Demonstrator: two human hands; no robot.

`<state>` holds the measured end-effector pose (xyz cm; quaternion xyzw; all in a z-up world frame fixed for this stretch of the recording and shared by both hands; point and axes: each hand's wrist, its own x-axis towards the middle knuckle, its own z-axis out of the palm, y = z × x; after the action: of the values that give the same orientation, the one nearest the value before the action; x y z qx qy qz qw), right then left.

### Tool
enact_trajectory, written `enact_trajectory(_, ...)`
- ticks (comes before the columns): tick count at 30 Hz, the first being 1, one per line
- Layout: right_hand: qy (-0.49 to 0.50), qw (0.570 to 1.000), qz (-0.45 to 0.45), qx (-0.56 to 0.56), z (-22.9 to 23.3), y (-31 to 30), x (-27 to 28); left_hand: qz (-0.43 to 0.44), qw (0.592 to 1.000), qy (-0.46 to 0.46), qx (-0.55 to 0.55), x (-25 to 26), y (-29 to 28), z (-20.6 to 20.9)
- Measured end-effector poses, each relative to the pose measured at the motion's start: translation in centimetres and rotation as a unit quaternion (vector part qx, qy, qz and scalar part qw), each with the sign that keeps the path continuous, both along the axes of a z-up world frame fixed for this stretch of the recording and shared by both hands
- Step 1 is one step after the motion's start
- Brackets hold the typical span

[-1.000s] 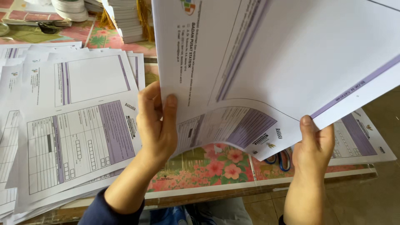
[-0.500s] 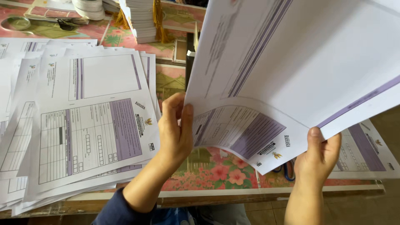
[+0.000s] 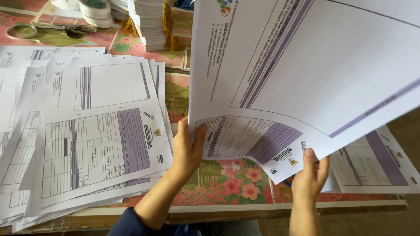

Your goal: The person gathers loose sheets of paper, aligns them, and uses a manual stapler to fasten them together. They then place the stapled documents onto a growing pile on the table.

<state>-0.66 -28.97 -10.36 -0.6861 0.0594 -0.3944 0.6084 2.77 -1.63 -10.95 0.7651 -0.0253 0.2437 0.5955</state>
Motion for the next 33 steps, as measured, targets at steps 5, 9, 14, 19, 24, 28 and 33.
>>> enact_trajectory(5, -0.004, 1.000, 0.006, -0.014, 0.4, 1.6, 0.0, 0.003, 1.000, 0.004, 0.004, 0.2, 0.6, -0.2)
enact_trajectory(9, 0.034, 0.995, 0.042, -0.083, 3.3, 3.5, -0.5, 0.086, 0.990, 0.109, -0.006, -1.9, 5.1, 0.3)
enact_trajectory(14, 0.211, 0.954, 0.198, -0.080, 2.1, 7.3, 0.3, 0.165, 0.949, 0.266, 0.021, -8.3, 12.8, 3.9)
enact_trajectory(19, 0.290, 0.876, 0.314, -0.221, -1.7, 11.7, 1.2, 0.177, 0.920, 0.350, 0.015, -12.4, 16.9, 2.1)
enact_trajectory(24, 0.454, 0.805, 0.380, -0.028, -2.6, 12.9, 1.0, 0.115, 0.895, 0.372, -0.215, -13.0, 16.2, 1.8)
enact_trajectory(28, 0.448, 0.817, 0.362, 0.038, -7.6, 8.4, 3.1, 0.088, 0.900, 0.385, -0.185, -9.1, 15.8, -2.8)
enact_trajectory(33, 0.470, 0.853, 0.197, -0.108, -6.2, 0.6, 7.5, -0.012, 0.913, 0.408, -0.007, 0.5, 9.9, -3.3)
